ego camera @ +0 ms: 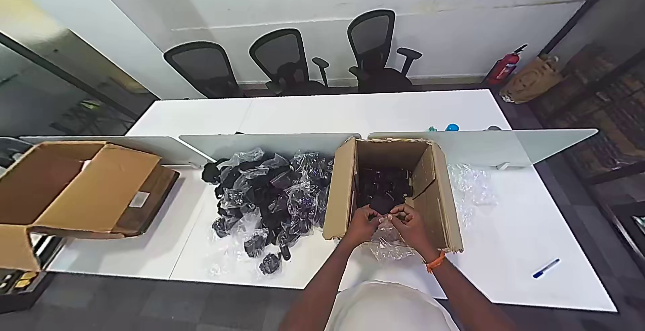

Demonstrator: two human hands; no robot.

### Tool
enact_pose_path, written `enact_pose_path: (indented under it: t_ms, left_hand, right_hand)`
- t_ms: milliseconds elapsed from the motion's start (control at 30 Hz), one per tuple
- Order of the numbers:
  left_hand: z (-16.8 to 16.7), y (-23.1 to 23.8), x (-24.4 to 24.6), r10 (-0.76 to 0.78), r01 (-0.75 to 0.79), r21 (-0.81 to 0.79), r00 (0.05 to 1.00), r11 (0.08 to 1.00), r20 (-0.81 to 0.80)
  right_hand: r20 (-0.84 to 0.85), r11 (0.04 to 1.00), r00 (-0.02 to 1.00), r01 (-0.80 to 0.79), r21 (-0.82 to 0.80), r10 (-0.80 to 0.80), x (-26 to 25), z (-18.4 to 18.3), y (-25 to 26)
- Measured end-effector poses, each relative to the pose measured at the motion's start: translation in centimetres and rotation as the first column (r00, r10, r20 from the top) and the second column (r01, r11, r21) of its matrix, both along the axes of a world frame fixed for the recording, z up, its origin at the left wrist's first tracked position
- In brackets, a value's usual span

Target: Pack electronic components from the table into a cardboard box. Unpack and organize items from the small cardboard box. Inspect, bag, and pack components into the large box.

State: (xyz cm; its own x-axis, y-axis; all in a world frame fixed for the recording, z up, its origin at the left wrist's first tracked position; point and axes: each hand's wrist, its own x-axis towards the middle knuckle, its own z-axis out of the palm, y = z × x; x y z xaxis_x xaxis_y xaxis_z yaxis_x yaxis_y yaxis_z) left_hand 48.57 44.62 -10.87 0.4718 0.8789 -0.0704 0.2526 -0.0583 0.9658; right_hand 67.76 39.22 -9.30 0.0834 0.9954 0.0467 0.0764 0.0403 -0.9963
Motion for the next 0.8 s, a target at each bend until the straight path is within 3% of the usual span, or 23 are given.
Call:
enact_pose_path:
  t_ms: [233, 400, 633, 800]
  left_hand:
    - [0.6, -0.7, 0.5, 0.053, -0.051, 0.038, 0.996, 0.998, -0.070]
    - [0.1, -0.3, 0.4, 0.066, -0.069, -0.036, 0.994, 0.997, -0.082]
    - [0.4, -0.7, 0.3, 0.082, -0.084, -0.010, 0.990, 0.996, -0.113]
    - [0.4, -0.8, 0.2, 0.097, -0.101, -0.065, 0.993, 0.993, -0.067]
  right_hand:
    - [0.118, 0.995, 0.992, 0.023, 0.102, -0.035, -0.1, -0.8, -0.1]
    - [0.047, 0.978, 0.984, 0.162, 0.134, -0.170, 0.2, -1.0, -0.2]
    - [0.029, 0.981, 0.988, 0.147, 0.126, -0.152, 0.2, -1.1, -0.1]
    - [0.008, 0.965, 0.971, 0.237, 0.114, -0.239, 0.4, -1.3, -0.2]
